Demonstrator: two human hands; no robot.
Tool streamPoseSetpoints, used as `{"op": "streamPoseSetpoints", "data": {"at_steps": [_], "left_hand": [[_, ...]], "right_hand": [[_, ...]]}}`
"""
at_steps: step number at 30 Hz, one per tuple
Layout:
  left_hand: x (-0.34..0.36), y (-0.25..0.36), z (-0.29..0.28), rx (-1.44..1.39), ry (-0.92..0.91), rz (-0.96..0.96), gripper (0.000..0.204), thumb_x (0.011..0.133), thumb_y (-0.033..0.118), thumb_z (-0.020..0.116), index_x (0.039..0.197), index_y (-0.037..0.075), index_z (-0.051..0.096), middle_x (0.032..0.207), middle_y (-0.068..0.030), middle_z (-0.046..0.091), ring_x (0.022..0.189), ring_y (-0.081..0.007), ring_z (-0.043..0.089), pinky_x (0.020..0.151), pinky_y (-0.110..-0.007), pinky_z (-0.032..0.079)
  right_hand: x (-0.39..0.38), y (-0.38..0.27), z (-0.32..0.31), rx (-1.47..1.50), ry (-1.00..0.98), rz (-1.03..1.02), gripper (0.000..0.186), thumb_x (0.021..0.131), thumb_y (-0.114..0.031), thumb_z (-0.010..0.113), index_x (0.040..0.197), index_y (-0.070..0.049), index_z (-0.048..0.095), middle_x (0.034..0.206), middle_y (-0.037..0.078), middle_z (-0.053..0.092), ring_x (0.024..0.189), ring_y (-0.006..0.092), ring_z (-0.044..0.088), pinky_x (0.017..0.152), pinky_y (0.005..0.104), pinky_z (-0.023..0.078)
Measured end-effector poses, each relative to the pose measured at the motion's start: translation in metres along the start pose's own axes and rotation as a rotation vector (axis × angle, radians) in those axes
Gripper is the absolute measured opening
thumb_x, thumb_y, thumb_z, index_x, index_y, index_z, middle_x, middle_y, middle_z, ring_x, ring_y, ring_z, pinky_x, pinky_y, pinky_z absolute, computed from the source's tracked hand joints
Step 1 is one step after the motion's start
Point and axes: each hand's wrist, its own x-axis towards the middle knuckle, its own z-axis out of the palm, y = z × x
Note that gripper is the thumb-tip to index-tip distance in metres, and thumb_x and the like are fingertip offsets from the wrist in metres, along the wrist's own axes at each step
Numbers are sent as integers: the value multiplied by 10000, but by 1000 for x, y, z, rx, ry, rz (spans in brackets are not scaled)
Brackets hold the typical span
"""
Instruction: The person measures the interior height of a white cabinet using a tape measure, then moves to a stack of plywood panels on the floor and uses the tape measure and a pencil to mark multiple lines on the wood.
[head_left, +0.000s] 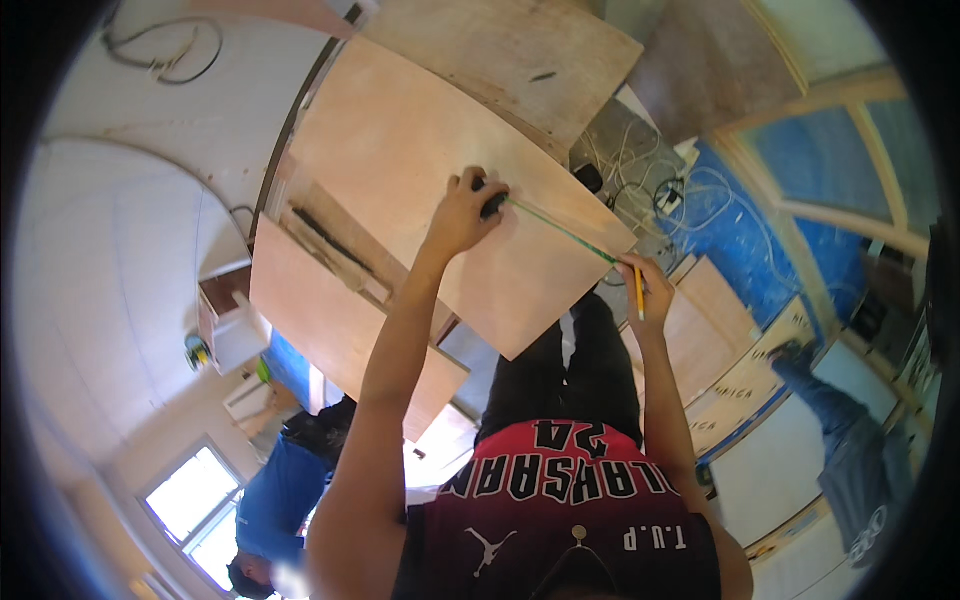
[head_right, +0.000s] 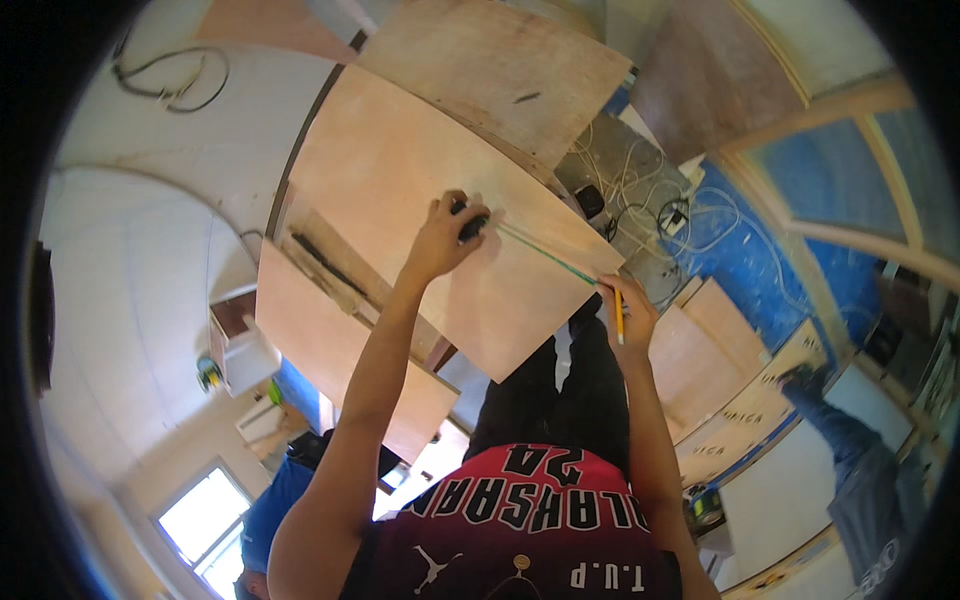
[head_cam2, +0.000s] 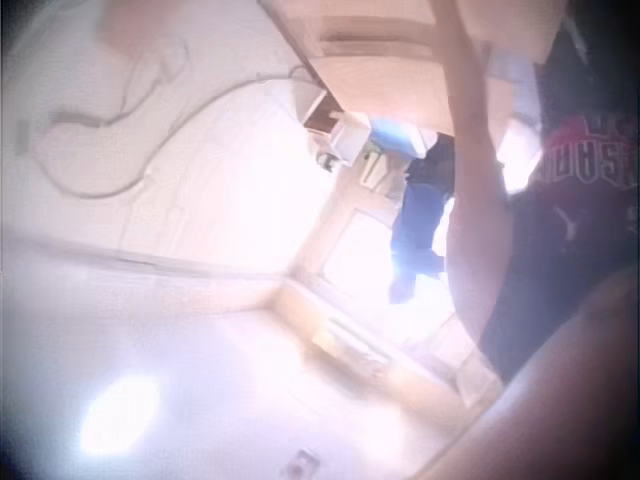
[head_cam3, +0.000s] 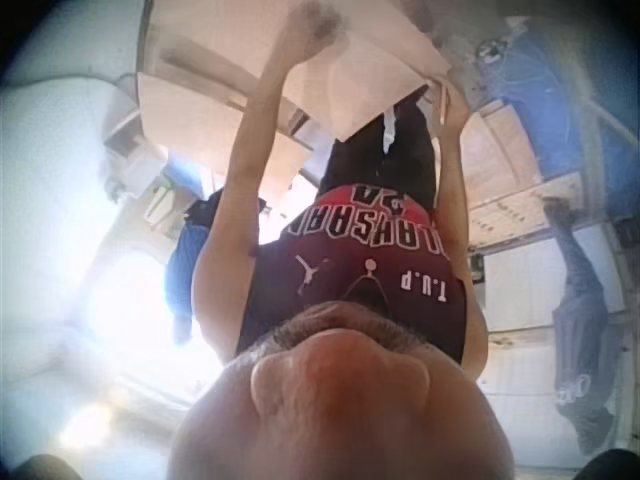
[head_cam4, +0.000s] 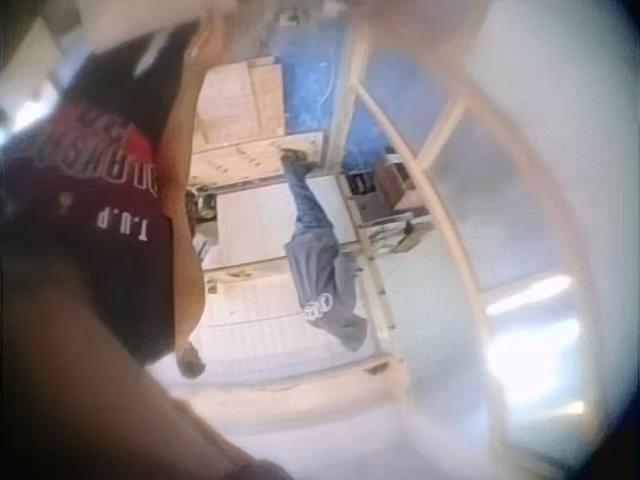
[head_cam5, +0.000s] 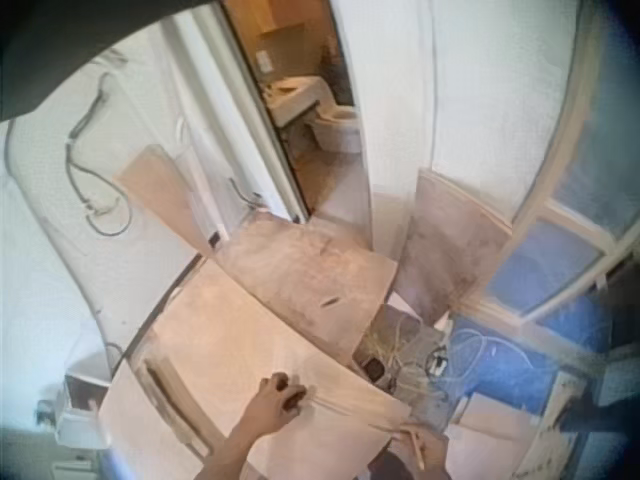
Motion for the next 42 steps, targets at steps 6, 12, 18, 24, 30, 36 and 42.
{"op": "streamPoseSetpoints", "data": {"at_steps": [6,12,18,24,30,36,42], "left_hand": [[-122,33,-7,-145,-240,-266,459,858,407,739,1226,142,668,1224,-126,644,1105,-389,571,957,-470,520],[-226,58,22,-344,-221,-414,478,932,415,688,1261,70,654,1192,-171,696,1104,-386,624,970,-466,499],[-289,81,12,-652,-66,-505,374,958,308,671,1227,48,667,1132,-192,704,1073,-365,656,944,-441,509],[-321,60,16,-653,-66,-447,313,1003,301,675,1157,29,683,974,-113,676,857,-207,637,779,-350,504],[-351,52,17,-728,126,-504,305,1027,313,652,1087,15,680,850,-65,661,753,-167,605,695,-328,488],[-389,8,13,-846,505,-717,312,1053,323,608,987,26,677,709,3,554,614,-84,494,569,-280,402],[-398,-21,-23,-840,595,-747,403,1073,445,573,961,68,661,817,20,579,686,-65,500,636,-248,464]], "right_hand": [[-13,-25,-68,244,-179,254,189,892,52,742,1078,33,718,1000,87,736,904,139,678,823,275,549],[-12,-59,-81,334,-368,277,258,888,20,759,1138,24,697,1031,95,741,956,145,686,859,273,552],[-8,-101,-42,353,-520,235,291,886,18,757,1167,15,682,1059,99,743,968,157,694,884,290,552],[-9,-147,-11,458,-536,252,351,871,25,769,1205,13,664,1108,104,738,994,175,698,898,299,555],[-25,-180,-1,488,-657,97,395,1001,-188,680,1331,16,607,1261,142,707,1037,207,703,926,321,544],[-58,-154,-17,185,-616,167,655,1076,-565,464,1436,-25,555,1308,174,684,1093,236,688,977,365,518],[-88,-112,-39,-358,-572,43,540,1086,-468,500,1410,-41,566,1343,267,646,1257,425,621,1063,467,468]]}}
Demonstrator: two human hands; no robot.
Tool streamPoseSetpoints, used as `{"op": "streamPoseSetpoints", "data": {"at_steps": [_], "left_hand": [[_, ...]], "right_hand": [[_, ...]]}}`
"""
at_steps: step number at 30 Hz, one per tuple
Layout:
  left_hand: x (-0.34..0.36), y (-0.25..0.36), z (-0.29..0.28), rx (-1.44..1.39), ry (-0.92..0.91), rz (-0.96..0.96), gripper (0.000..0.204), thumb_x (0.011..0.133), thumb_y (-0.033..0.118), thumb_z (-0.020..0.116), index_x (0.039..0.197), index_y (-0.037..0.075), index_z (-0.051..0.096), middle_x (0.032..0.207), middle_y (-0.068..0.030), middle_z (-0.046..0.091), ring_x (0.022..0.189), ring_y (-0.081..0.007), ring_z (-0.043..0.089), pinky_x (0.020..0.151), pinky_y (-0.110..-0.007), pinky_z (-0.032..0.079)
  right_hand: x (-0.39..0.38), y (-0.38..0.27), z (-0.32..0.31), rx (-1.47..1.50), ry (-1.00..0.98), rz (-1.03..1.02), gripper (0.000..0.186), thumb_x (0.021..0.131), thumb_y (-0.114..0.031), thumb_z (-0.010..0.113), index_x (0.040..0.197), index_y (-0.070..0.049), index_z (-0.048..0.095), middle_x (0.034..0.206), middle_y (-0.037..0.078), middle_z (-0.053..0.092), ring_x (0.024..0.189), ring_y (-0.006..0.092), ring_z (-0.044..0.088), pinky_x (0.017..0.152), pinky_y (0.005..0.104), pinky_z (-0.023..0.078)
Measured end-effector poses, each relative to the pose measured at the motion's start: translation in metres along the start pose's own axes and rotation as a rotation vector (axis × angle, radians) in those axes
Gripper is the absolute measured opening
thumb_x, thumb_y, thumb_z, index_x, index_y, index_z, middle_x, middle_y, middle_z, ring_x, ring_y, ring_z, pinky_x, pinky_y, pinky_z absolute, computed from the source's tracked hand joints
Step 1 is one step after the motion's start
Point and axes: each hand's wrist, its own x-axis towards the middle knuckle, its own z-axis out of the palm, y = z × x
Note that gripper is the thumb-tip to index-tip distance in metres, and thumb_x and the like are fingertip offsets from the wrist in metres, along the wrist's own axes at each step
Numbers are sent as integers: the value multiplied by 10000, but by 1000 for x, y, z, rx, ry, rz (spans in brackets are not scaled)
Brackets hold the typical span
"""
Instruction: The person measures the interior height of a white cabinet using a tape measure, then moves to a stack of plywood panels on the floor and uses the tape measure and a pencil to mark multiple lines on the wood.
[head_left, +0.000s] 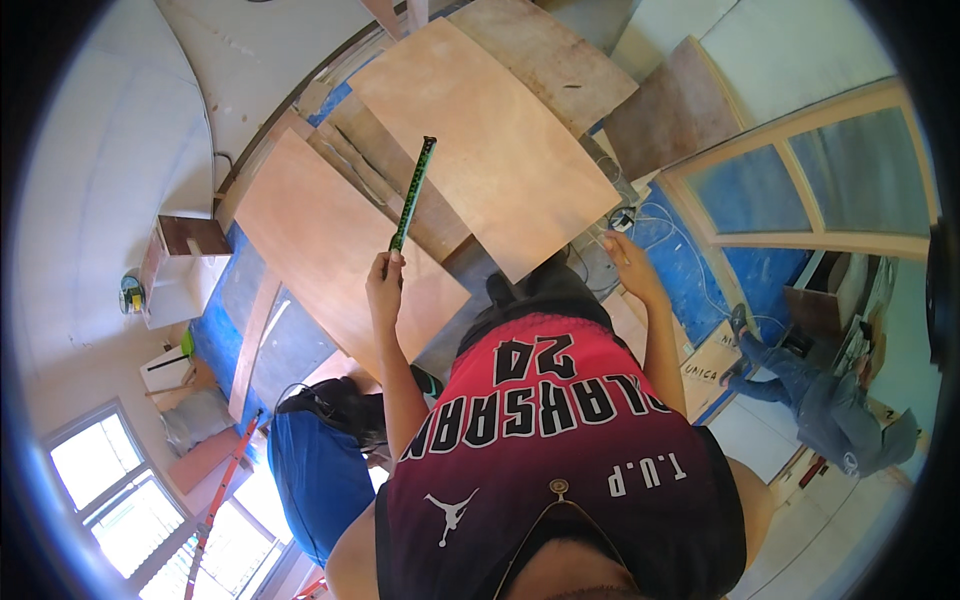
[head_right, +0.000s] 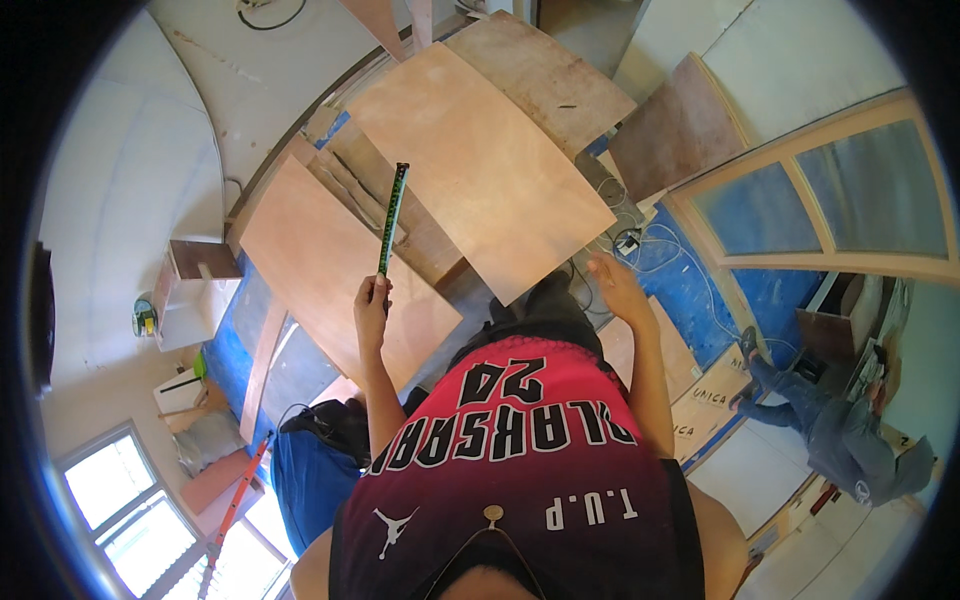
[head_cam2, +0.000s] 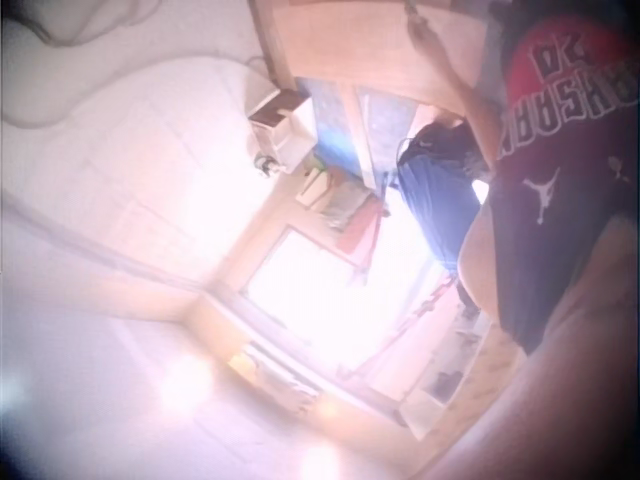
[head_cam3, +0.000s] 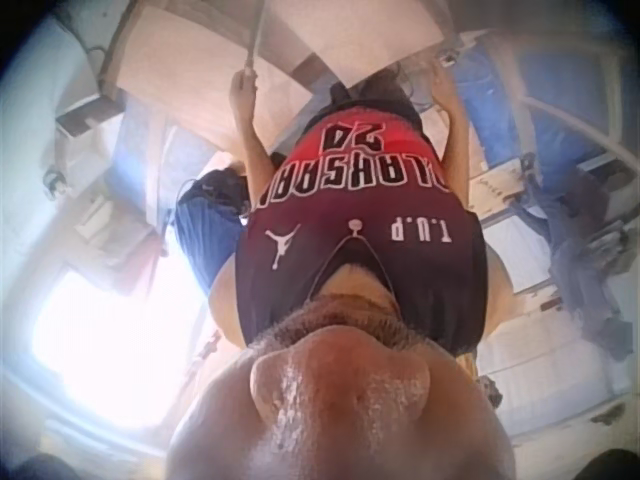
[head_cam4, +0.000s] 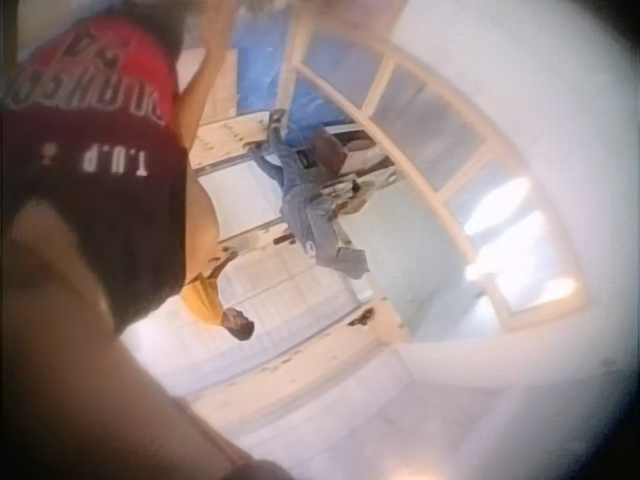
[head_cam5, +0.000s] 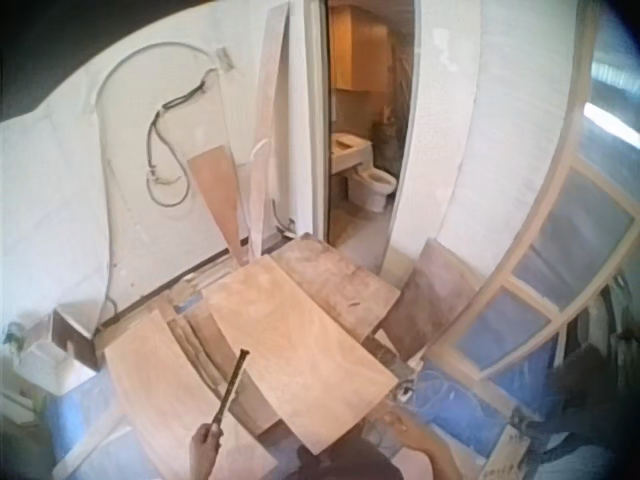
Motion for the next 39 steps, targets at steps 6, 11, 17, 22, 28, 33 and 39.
{"op": "streamPoseSetpoints", "data": {"at_steps": [6,11,17,22,28,33,39], "left_hand": [[32,21,-12,-86,99,67,405,1066,433,594,923,59,657,764,22,550,656,-70,480,596,-255,429],[67,24,-17,29,97,51,414,1061,440,602,916,57,666,753,25,554,641,-73,475,589,-255,417],[106,54,8,218,97,127,414,1044,405,633,905,20,695,611,5,467,575,-86,425,543,-288,341],[139,76,27,482,31,118,419,1033,435,633,930,37,717,655,-45,543,627,-126,494,604,-311,405],[191,123,41,865,-6,224,324,980,388,686,952,73,753,881,-141,715,872,-345,673,764,-456,526],[310,171,42,1020,-136,527,194,909,290,739,912,96,748,917,-114,729,907,-353,668,771,-482,536],[515,246,106,1229,-335,822,140,903,261,721,924,123,731,902,-111,706,943,-345,662,823,-475,530]], "right_hand": [[-15,19,-3,-341,238,-133,422,1080,-327,518,1402,-59,571,1380,245,631,1325,418,570,1187,524,335],[-6,-2,-26,-193,175,27,347,1057,-129,520,1400,-92,555,1299,244,671,1183,401,657,1141,509,395],[39,-14,-40,-92,75,178,409,956,-27,573,1361,-82,573,1012,233,716,941,389,716,815,451,545],[115,-8,-30,-106,6,44,364,938,-17,593,1297,-59,632,990,200,721,917,354,719,799,421,545],[239,-40,-5,398,-101,-28,313,970,-128,675,1269,-36,686,1116,187,744,957,263,736,831,349,549],[341,-96,25,498,-151,-194,280,960,-204,731,1182,-34,738,1120,155,762,952,232,738,851,349,548],[461,-61,85,385,-64,-141,232,951,-231,743,1055,-26,778,1031,136,775,945,258,745,834,368,550]]}}
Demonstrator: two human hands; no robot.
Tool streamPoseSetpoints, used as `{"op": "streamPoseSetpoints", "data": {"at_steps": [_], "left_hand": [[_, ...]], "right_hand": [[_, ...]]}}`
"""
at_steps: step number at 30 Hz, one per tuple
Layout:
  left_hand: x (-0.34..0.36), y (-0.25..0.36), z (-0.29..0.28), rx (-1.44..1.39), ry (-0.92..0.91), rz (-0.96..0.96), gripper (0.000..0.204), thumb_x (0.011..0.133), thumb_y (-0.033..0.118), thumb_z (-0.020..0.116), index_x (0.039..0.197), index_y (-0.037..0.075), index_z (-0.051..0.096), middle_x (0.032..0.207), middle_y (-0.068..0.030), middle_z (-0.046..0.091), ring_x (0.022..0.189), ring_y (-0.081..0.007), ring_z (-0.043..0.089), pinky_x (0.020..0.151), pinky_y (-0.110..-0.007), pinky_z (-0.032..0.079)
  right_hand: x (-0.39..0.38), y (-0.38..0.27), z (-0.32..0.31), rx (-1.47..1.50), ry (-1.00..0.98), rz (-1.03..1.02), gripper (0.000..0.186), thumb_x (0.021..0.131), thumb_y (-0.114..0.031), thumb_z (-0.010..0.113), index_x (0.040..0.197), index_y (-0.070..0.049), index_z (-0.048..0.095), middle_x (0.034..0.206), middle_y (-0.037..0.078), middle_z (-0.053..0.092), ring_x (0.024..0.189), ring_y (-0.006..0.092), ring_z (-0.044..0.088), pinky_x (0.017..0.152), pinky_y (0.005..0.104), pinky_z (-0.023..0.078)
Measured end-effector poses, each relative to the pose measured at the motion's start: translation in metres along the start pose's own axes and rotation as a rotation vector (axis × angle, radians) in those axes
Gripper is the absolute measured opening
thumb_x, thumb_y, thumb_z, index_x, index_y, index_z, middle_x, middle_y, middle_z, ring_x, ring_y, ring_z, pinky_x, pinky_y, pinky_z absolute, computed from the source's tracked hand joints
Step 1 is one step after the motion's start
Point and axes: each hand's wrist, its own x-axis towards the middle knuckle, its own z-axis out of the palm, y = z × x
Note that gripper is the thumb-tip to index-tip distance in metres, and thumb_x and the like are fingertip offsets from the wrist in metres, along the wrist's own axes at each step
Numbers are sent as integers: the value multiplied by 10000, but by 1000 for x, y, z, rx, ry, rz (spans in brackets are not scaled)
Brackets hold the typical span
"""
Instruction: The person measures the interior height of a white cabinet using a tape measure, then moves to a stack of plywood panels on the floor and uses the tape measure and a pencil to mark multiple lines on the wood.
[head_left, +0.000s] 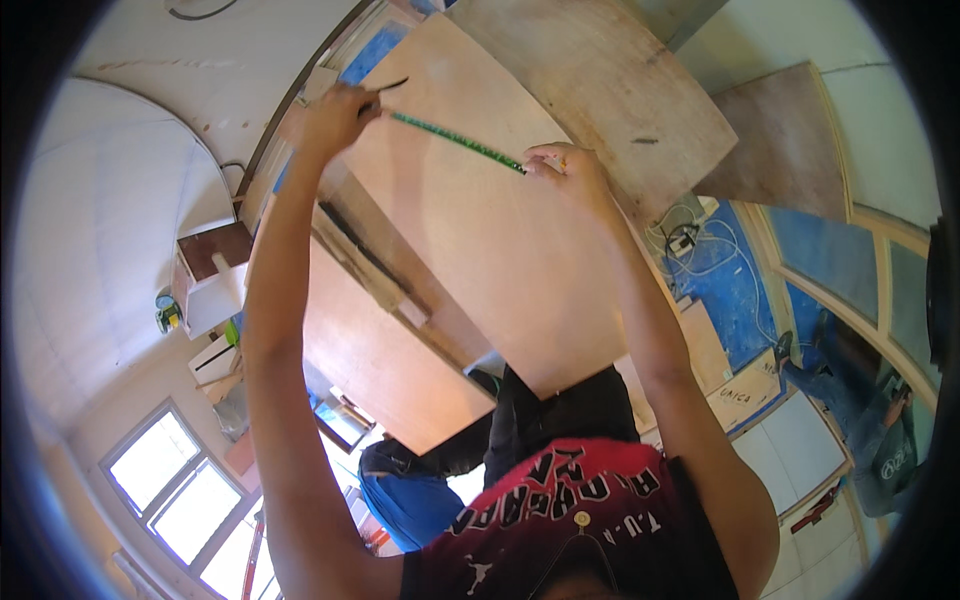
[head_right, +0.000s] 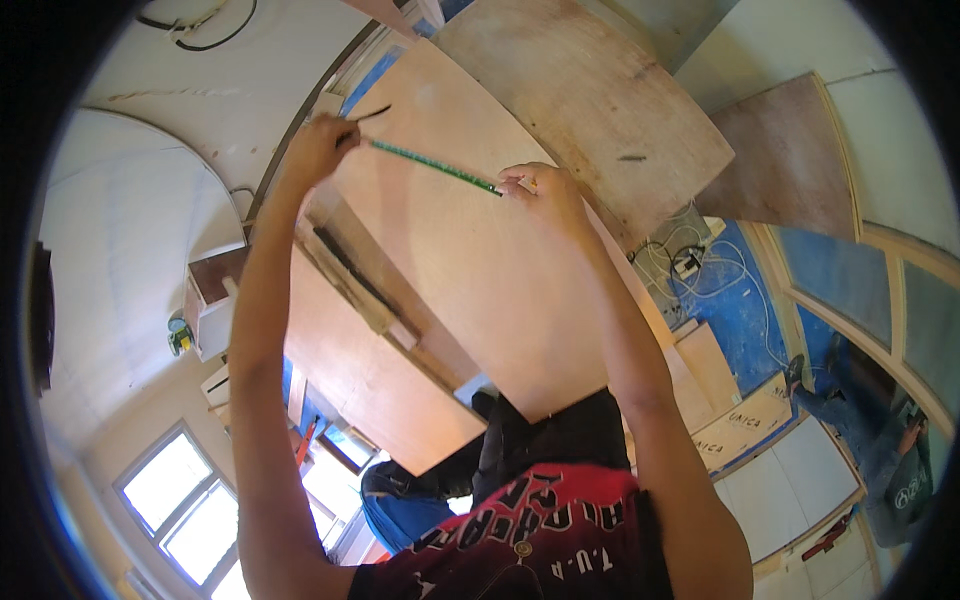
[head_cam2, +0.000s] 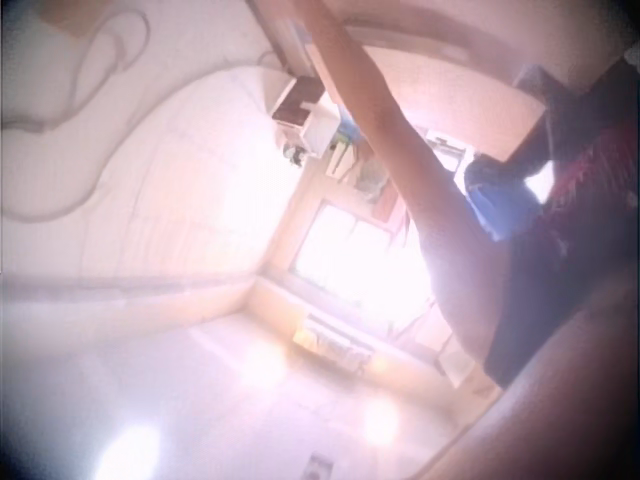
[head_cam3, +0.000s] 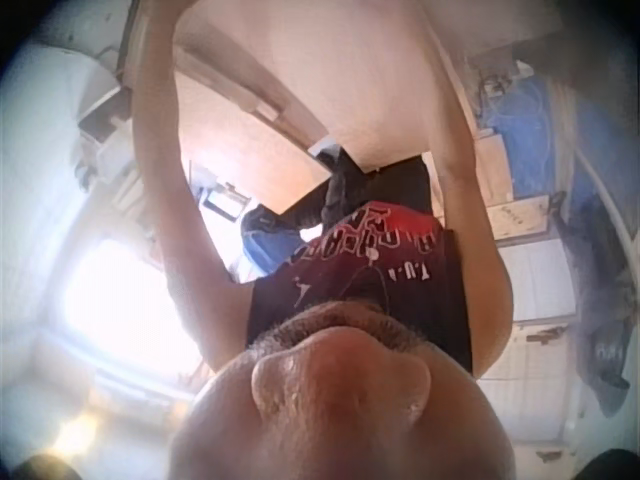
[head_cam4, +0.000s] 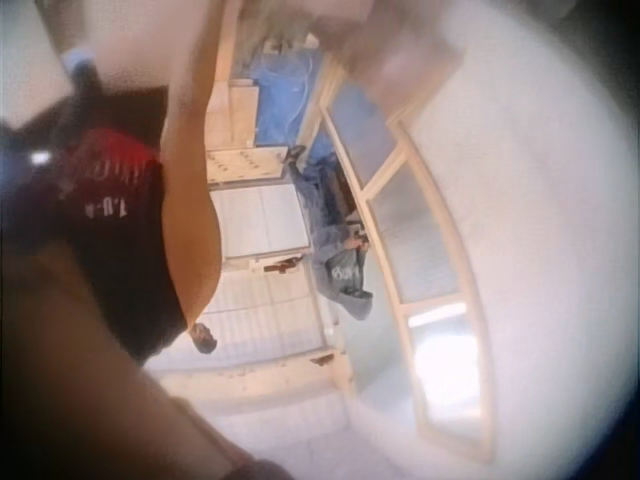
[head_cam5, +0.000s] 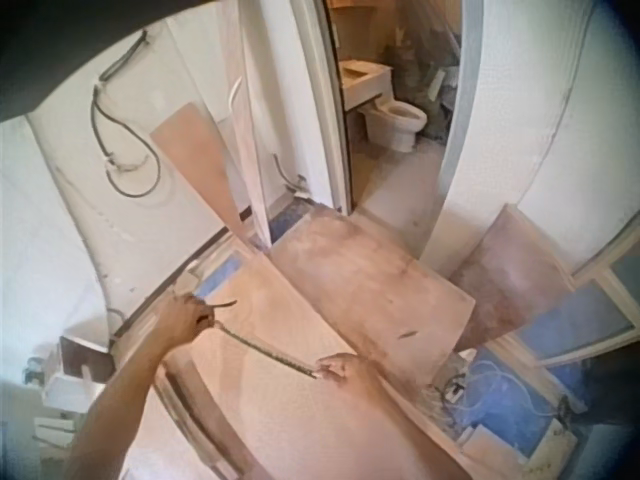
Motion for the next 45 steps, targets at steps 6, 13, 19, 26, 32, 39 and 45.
{"op": "streamPoseSetpoints", "data": {"at_steps": [6,13,19,26,32,39,45], "left_hand": [[161,-51,51,-21,-1,224,200,978,308,653,1019,121,713,977,-90,715,966,-311,671,854,-447,523],[260,-82,84,36,-131,293,362,919,367,745,1082,45,756,1029,-193,744,998,-391,689,886,-466,532],[268,-157,104,3,-259,184,340,936,337,742,1092,35,760,1045,-176,751,1011,-361,692,895,-453,528],[278,-138,110,-31,-333,208,376,964,364,724,1129,28,757,1112,-166,758,1033,-335,694,915,-436,527],[237,-152,89,-69,-172,107,311,992,325,664,1101,42,736,1050,-143,737,998,-298,685,893,-422,520],[76,-16,74,-997,-222,-276,346,1061,377,570,975,64,692,859,-2,673,762,-75,596,739,-211,474],[-16,143,124,-1837,-324,-829,243,1053,216,616,1239,59,632,997,-69,683,930,-157,698,777,-358,653]], "right_hand": [[67,38,12,-222,186,-60,233,955,-239,738,1059,-33,774,945,154,761,884,294,731,773,400,552],[101,74,-1,-178,349,77,195,956,-188,737,1038,-17,782,878,154,750,792,236,716,732,341,538],[110,57,-4,54,232,264,146,936,-141,752,983,-15,808,752,91,712,686,139,630,649,301,481],[106,65,-11,-205,265,165,160,946,-153,730,999,-17,796,762,15,699,662,97,583,593,290,442],[119,56,-21,448,274,302,536,1020,-247,681,1497,-79,503,1131,118,753,570,15,323,478,178,306],[92,0,-31,36,386,190,606,1037,-227,643,1550,-56,368,1364,162,644,719,92,592,591,233,482],[13,-35,54,-187,-181,171,814,848,-307,858,1530,-95,467,1343,122,667,1107,228,707,857,333,566]]}}
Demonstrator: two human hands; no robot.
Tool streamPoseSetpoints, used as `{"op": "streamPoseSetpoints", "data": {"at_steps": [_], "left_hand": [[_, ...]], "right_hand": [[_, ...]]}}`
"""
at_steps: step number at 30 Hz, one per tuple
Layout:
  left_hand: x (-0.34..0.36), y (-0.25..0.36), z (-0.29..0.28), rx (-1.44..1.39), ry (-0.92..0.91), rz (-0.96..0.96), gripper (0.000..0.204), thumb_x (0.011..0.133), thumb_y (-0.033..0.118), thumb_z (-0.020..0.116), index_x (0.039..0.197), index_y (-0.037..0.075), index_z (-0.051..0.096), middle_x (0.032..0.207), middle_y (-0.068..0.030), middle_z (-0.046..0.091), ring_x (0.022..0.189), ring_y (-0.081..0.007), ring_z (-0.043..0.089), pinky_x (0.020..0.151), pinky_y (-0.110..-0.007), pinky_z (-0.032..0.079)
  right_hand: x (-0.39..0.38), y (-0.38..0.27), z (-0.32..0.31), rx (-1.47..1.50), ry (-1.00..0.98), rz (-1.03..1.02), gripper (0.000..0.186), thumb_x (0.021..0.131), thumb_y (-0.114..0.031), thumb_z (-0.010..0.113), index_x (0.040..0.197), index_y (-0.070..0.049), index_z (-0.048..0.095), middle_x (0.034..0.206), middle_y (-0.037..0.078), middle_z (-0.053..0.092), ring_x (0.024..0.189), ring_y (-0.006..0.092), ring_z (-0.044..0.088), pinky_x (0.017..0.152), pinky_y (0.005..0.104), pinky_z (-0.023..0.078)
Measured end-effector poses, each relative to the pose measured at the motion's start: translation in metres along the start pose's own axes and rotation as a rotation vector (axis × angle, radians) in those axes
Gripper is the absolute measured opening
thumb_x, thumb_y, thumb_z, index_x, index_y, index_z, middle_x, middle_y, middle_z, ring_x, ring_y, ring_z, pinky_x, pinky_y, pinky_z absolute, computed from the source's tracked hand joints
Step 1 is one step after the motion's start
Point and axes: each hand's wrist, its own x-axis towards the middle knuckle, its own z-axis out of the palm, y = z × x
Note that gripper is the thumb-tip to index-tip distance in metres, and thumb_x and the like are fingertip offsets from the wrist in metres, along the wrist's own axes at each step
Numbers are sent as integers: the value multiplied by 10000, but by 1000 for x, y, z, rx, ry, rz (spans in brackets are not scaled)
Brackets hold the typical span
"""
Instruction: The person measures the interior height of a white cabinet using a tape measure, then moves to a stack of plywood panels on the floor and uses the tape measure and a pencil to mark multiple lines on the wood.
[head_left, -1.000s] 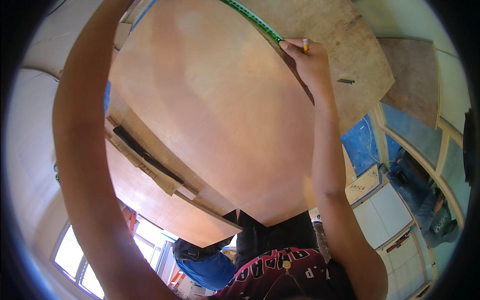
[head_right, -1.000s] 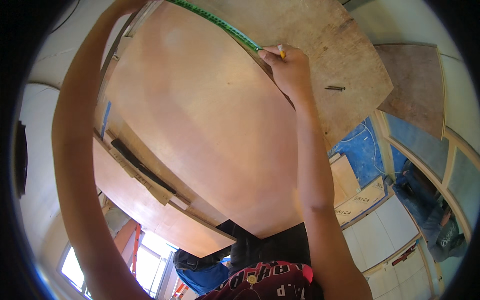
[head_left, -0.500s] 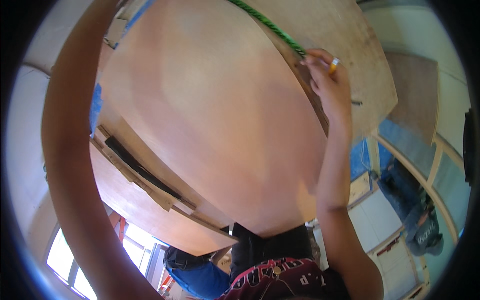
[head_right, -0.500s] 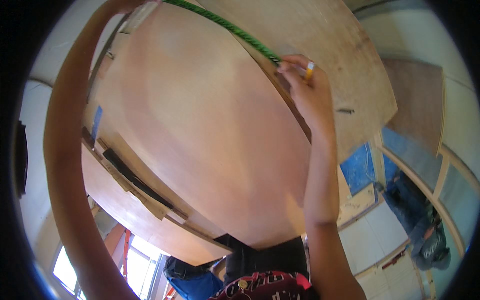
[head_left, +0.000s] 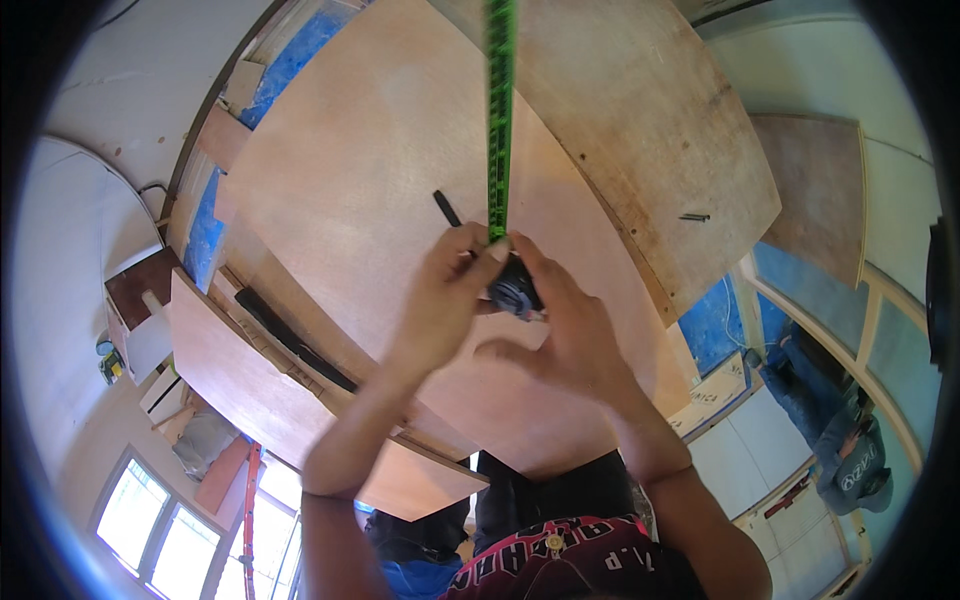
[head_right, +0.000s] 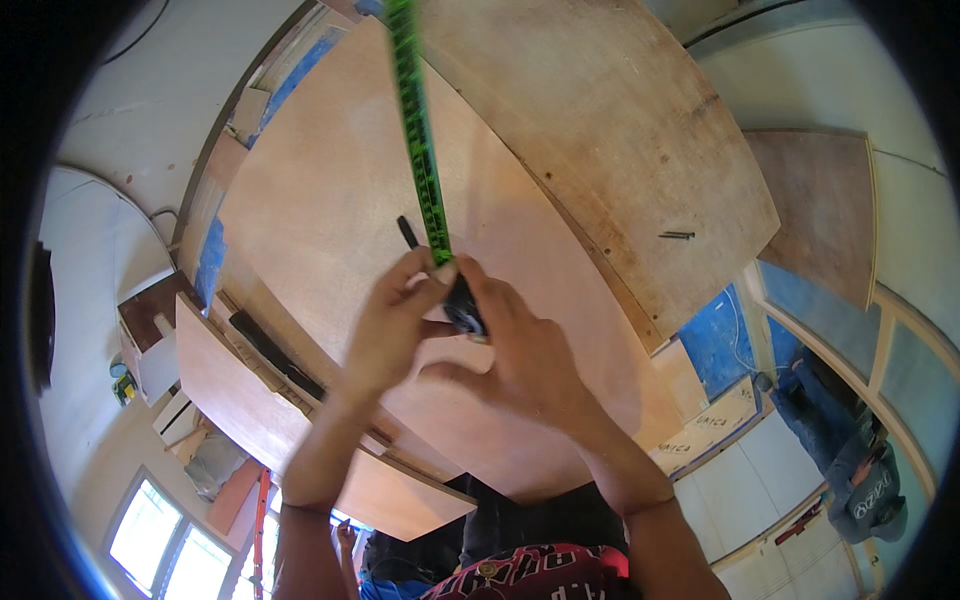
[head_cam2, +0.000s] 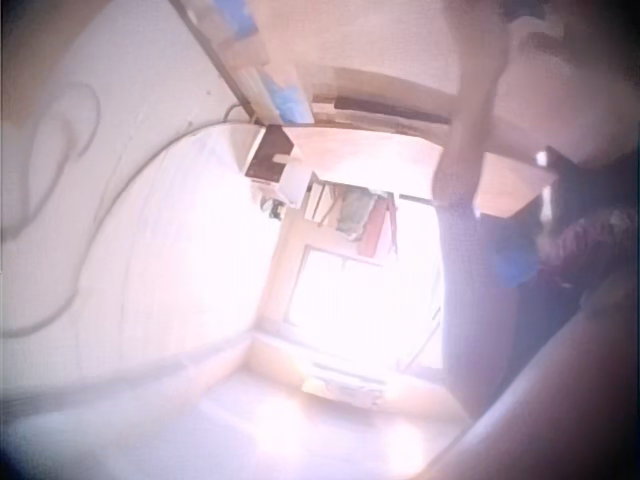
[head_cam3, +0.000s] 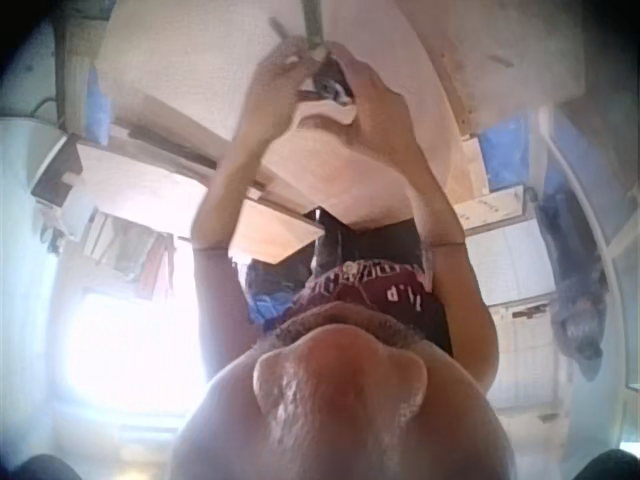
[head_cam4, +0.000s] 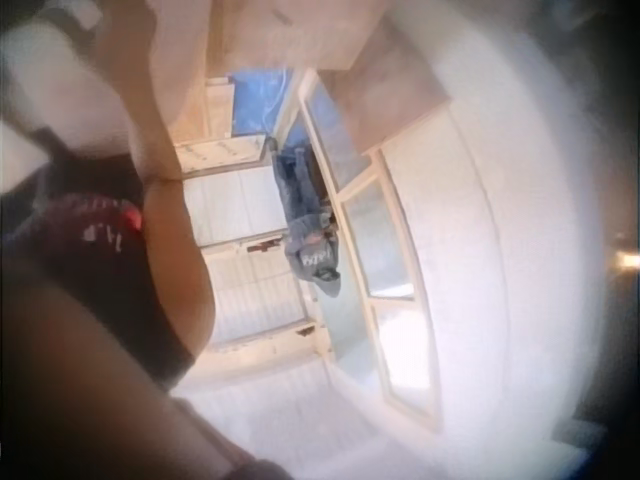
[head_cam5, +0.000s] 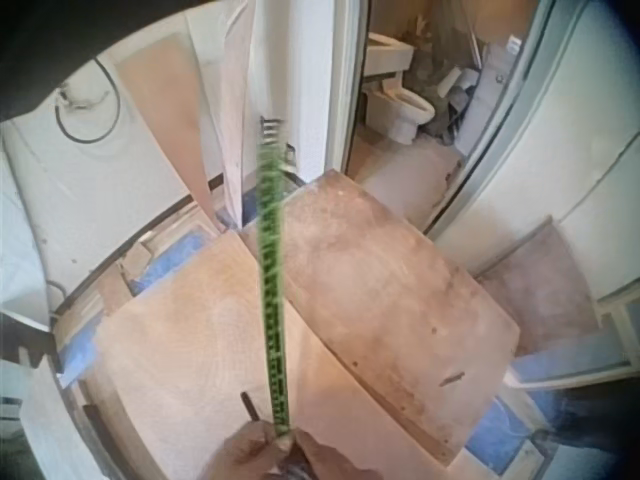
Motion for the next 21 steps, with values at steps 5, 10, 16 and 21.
{"op": "streamPoseSetpoints", "data": {"at_steps": [5,10,16,21], "left_hand": [[27,-42,41,-200,-42,145,214,1077,259,586,1150,62,631,951,-34,652,924,-145,674,776,-339,623],[45,-30,58,-6,-79,192,238,1082,297,582,1159,86,662,991,-11,678,919,-136,672,780,-342,590],[46,9,36,598,145,589,288,998,172,649,1241,30,707,1005,-116,755,980,-189,701,863,-346,549],[111,89,-49,706,748,1072,356,977,178,660,1306,49,699,1125,-198,752,1075,-300,721,942,-384,534]], "right_hand": [[-3,43,-24,44,28,-3,866,787,-274,893,1525,-94,477,1363,138,659,1084,232,731,869,328,579],[-4,40,-41,211,149,11,748,792,-146,831,1479,-85,542,1167,117,730,1016,200,722,845,306,555],[-3,58,-47,-40,249,-72,713,791,-139,802,1466,-115,573,1199,181,693,1000,283,718,852,364,562],[9,59,-54,-262,343,14,665,795,-194,802,1430,-143,610,1095,175,667,961,337,706,837,403,564]]}}
